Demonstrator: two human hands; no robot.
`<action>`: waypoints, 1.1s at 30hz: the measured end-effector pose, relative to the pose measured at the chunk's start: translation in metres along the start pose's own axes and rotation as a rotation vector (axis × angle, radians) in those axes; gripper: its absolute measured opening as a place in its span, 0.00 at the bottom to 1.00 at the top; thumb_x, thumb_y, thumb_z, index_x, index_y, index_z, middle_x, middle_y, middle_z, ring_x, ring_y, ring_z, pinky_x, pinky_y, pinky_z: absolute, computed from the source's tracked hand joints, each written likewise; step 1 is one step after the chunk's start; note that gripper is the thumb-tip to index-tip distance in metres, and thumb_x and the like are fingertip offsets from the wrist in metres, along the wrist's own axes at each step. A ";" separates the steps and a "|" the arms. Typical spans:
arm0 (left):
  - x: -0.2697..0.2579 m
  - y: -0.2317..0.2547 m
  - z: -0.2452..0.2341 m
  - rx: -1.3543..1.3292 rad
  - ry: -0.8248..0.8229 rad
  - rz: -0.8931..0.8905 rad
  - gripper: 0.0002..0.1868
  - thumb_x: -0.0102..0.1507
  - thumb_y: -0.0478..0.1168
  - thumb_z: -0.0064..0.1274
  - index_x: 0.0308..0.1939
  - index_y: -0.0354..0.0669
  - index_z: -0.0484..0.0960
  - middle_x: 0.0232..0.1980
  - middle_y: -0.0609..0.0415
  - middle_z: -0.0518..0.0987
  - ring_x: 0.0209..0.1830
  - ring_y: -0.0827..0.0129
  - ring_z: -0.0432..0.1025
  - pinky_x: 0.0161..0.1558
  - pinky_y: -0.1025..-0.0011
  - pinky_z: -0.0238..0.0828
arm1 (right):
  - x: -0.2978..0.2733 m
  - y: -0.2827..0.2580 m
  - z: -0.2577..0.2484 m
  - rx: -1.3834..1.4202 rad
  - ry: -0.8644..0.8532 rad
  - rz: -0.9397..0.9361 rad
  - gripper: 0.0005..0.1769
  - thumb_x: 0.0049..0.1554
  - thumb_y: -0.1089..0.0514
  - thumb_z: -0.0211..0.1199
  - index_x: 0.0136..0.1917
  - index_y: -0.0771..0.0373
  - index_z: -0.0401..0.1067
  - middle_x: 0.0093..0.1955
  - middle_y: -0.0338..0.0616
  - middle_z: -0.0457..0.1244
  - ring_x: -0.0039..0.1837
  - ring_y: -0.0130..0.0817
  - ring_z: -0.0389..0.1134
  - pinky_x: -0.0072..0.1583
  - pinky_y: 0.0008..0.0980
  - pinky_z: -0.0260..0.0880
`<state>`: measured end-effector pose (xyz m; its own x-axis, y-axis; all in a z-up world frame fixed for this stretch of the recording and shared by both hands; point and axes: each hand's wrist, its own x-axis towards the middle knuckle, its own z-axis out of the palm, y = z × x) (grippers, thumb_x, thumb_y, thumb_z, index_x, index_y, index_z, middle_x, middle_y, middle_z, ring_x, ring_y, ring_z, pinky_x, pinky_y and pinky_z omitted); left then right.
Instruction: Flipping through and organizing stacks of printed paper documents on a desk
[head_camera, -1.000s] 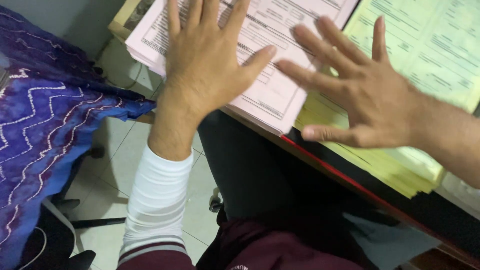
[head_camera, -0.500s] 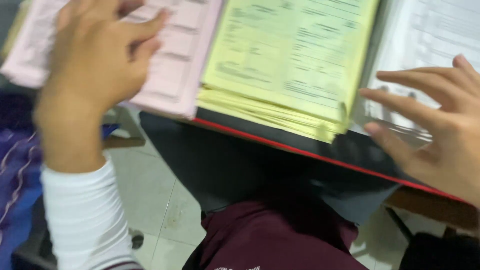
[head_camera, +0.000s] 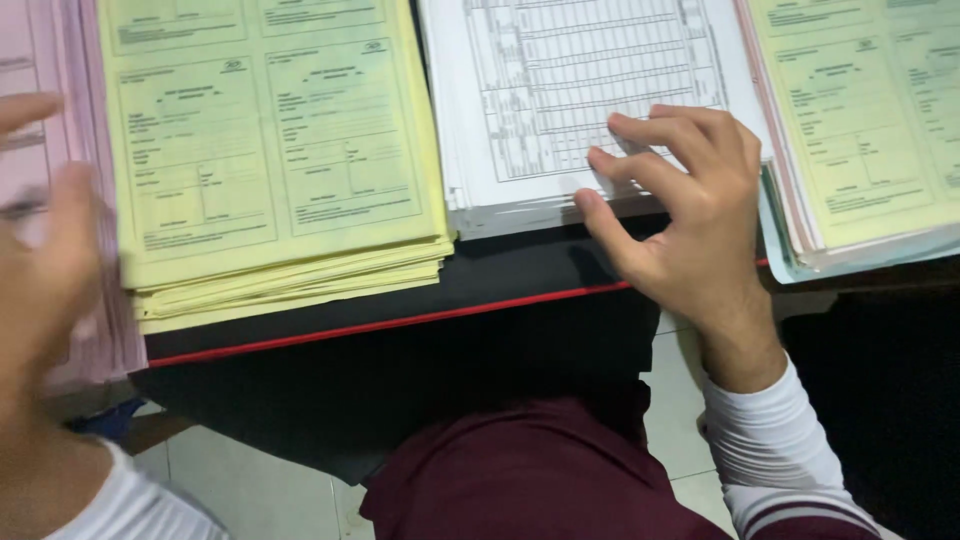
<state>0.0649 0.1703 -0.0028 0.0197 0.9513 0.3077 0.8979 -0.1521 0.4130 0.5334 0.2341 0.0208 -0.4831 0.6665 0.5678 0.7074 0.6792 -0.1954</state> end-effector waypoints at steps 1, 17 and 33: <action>0.017 0.072 -0.011 0.084 0.020 0.157 0.17 0.82 0.27 0.48 0.74 0.17 0.74 0.68 0.22 0.73 0.67 0.34 0.69 0.68 0.46 0.65 | 0.001 0.000 0.000 0.006 0.007 0.009 0.09 0.62 0.54 0.74 0.51 0.59 0.80 0.61 0.44 0.69 0.65 0.51 0.66 0.65 0.51 0.57; 0.057 0.250 0.086 0.026 0.049 0.529 0.07 0.69 0.42 0.64 0.39 0.47 0.82 0.47 0.57 0.81 0.47 0.56 0.72 0.50 0.56 0.67 | -0.028 0.011 -0.052 0.242 -0.026 0.263 0.17 0.61 0.59 0.69 0.63 0.61 0.76 0.75 0.55 0.61 0.80 0.54 0.61 0.84 0.70 0.38; 0.044 0.257 0.098 0.002 -0.009 0.347 0.06 0.71 0.41 0.65 0.40 0.51 0.84 0.55 0.59 0.81 0.52 0.56 0.69 0.54 0.56 0.65 | -0.095 0.085 -0.086 -0.066 0.110 0.600 0.19 0.64 0.61 0.68 0.67 0.69 0.76 0.72 0.66 0.66 0.79 0.66 0.62 0.76 0.78 0.30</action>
<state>0.3397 0.1993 0.0330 0.3279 0.8452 0.4221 0.8381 -0.4664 0.2830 0.6835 0.2026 0.0190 0.0626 0.8890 0.4537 0.8716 0.1727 -0.4588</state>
